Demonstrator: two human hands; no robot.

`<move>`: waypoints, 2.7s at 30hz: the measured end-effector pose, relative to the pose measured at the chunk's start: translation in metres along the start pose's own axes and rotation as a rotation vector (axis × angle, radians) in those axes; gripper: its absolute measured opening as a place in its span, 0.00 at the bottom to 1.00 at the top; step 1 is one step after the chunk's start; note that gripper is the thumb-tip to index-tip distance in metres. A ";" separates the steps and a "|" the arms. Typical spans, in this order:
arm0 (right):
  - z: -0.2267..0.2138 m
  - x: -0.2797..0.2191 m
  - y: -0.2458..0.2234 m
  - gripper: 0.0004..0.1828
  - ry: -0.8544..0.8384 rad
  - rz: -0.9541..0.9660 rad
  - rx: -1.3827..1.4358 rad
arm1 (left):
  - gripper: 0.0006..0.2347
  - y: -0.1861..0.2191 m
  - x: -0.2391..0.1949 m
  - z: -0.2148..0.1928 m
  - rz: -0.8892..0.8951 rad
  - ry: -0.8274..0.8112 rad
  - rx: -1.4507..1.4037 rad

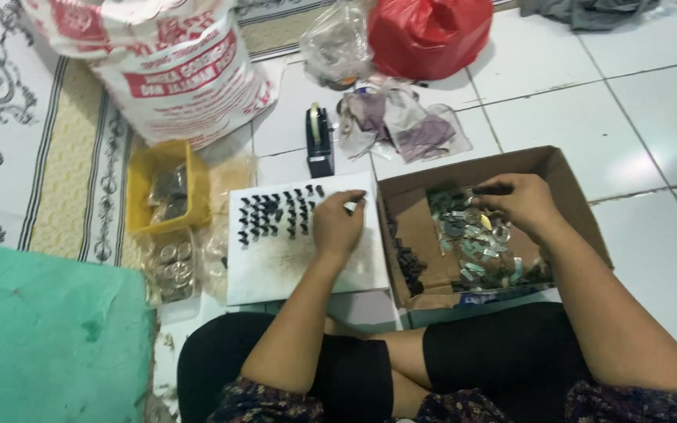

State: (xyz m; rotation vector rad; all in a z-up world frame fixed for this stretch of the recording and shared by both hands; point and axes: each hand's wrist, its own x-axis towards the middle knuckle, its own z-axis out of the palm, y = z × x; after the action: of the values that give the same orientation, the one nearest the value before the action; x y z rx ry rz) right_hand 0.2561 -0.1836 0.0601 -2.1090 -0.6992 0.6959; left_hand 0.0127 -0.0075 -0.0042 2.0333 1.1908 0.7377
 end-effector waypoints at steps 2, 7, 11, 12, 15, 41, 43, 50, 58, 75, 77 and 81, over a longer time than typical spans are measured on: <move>-0.015 0.005 0.015 0.16 0.023 0.032 0.008 | 0.08 0.014 -0.006 0.036 0.015 -0.106 -0.015; -0.010 0.037 0.104 0.15 0.117 0.137 0.022 | 0.09 0.041 -0.030 0.127 0.076 -0.370 -0.005; -0.013 0.061 0.141 0.16 0.054 0.185 -0.340 | 0.09 0.014 -0.042 0.222 0.070 -0.507 0.151; -0.014 0.066 0.142 0.16 0.059 0.224 -0.426 | 0.10 0.011 -0.042 0.238 0.057 -0.518 0.174; -0.009 0.086 0.176 0.14 0.122 0.292 -0.482 | 0.10 0.019 -0.042 0.267 0.012 -0.548 0.189; -0.003 0.076 0.090 0.14 0.044 0.204 0.143 | 0.19 0.071 0.002 0.229 0.013 -0.442 -0.343; 0.001 0.069 0.088 0.17 -0.009 0.236 0.401 | 0.19 0.076 -0.005 0.217 0.004 -0.410 -0.387; -0.003 0.048 0.068 0.15 -0.178 0.082 0.514 | 0.17 0.089 -0.030 0.164 -0.233 -0.351 -0.581; -0.022 0.083 0.135 0.13 -0.119 0.053 0.043 | 0.11 0.051 -0.051 0.160 -0.217 -0.357 -0.476; 0.017 0.118 0.187 0.16 0.048 0.145 -0.703 | 0.12 0.058 -0.084 0.139 -0.401 -0.529 -0.548; 0.017 0.118 0.181 0.16 0.040 0.134 -0.684 | 0.13 0.050 -0.083 0.143 -0.396 -0.523 -0.559; 0.013 0.129 0.200 0.11 0.078 0.090 -0.454 | 0.13 0.080 -0.081 0.109 -0.352 -0.488 -0.505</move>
State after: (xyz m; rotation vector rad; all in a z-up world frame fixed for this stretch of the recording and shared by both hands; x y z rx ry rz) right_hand 0.3853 -0.1970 -0.1393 -2.5805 -0.7773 0.5337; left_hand 0.1005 -0.1378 -0.0218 1.4205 0.9210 0.2981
